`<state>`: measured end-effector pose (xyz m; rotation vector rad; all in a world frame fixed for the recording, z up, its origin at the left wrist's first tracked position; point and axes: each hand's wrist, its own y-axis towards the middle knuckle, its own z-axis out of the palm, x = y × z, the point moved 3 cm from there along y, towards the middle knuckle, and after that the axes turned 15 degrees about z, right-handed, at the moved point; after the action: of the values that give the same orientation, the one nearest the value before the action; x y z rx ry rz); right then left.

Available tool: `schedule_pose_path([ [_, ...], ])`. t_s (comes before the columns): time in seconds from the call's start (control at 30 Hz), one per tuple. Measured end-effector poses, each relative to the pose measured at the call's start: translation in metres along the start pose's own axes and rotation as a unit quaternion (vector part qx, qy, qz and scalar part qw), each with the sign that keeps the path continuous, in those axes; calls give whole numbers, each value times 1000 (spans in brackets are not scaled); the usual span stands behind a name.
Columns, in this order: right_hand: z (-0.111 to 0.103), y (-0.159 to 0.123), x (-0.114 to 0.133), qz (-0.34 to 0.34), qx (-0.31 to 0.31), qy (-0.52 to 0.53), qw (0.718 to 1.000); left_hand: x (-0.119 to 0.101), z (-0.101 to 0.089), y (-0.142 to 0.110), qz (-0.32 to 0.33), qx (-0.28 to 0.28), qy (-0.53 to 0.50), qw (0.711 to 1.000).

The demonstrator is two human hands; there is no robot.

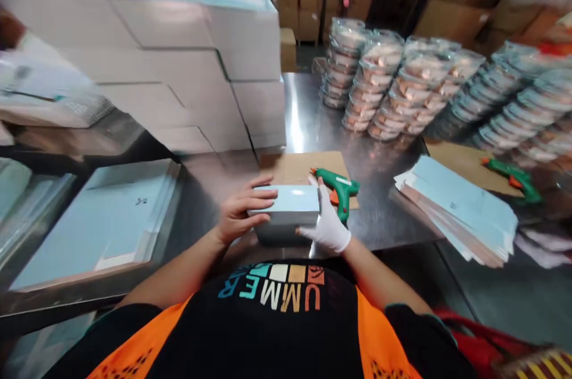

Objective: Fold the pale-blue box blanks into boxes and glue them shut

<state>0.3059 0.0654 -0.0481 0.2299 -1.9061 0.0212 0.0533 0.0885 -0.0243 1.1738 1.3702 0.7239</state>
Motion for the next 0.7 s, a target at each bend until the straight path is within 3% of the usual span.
schedule_pose_path([
  [0.1, 1, 6, -21, 61, 1, 23, 998, 12, 1, -5, -62, -36, -4, 997],
  [0.17, -5, 14, -21, 86, -44, 53, 994, 22, -1, -16, -134, -142, 4, 981],
  [0.27, -14, 27, -1, 102, -114, 140, 978, 31, 11, -43, -268, -275, -27, 923],
  [0.37, -15, 38, 28, 92, -135, 218, 962, 27, 44, -64, -411, -259, -164, 858],
  [0.43, -11, 42, 41, 73, -117, 228, 964, 20, 60, -64, -451, -245, -231, 826],
  [0.5, -7, 41, 42, 43, -82, 222, 971, 16, 60, -47, -444, -263, -244, 821],
  [0.57, -10, 37, 28, 7, -62, 191, 980, 18, 43, -15, -410, -285, -223, 837],
  [0.7, -34, 26, -28, -44, -138, -19, 989, 33, -31, 85, -301, -300, -153, 892],
])
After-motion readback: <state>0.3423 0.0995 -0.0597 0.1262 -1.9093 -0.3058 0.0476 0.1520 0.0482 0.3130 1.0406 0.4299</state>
